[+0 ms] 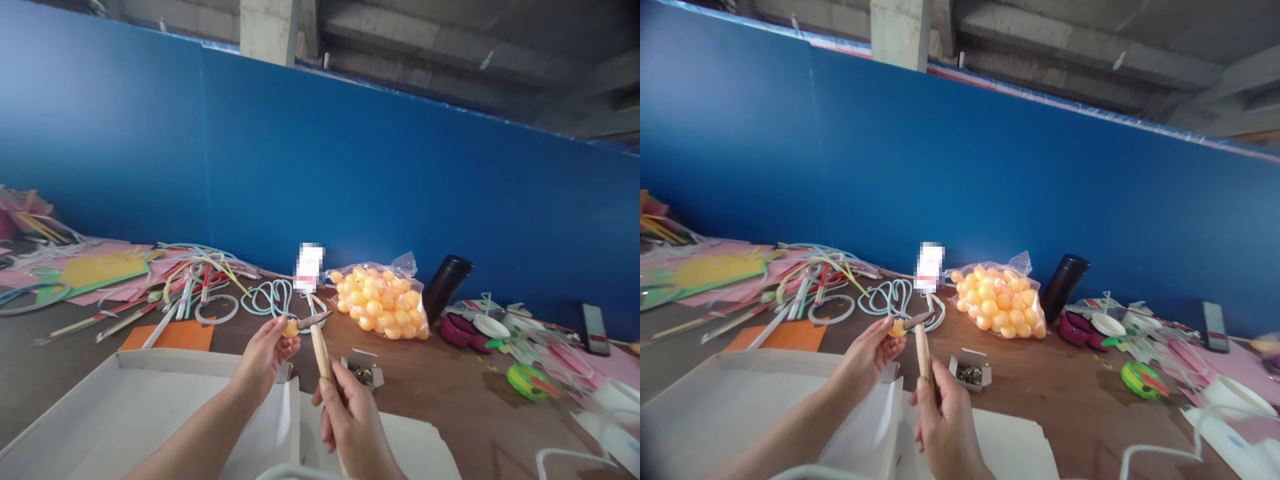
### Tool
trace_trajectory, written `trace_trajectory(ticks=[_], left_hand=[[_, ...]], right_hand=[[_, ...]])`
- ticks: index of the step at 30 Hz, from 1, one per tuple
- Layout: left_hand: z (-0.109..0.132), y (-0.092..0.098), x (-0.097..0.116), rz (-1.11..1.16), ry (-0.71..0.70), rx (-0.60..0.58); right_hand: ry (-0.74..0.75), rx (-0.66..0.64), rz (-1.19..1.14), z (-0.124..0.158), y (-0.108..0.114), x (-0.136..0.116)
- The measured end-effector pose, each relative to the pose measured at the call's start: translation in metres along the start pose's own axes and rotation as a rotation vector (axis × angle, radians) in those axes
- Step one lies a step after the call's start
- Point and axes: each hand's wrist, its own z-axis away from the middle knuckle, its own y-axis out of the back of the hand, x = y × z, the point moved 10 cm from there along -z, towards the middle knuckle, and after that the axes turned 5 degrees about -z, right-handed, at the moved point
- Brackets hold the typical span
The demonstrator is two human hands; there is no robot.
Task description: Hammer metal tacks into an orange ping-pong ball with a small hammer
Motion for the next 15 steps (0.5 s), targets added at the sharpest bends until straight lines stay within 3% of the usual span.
trace_trajectory(ticks=[5, 11, 15], left_hand=[[-0.003, 0.004, 0.006, -0.014, -0.047, 0.007], [-0.002, 0.007, 0.009, -0.059, -0.068, 0.014], [-0.001, 0.01, 0.008, -0.059, -0.059, 0.043]], right_hand=[[-0.021, -0.005, -0.072, 0.0, 0.002, -0.001], [-0.223, -0.057, -0.047, -0.005, 0.0, 0.033], [-0.254, -0.084, 0.007, -0.006, -0.002, 0.046]])
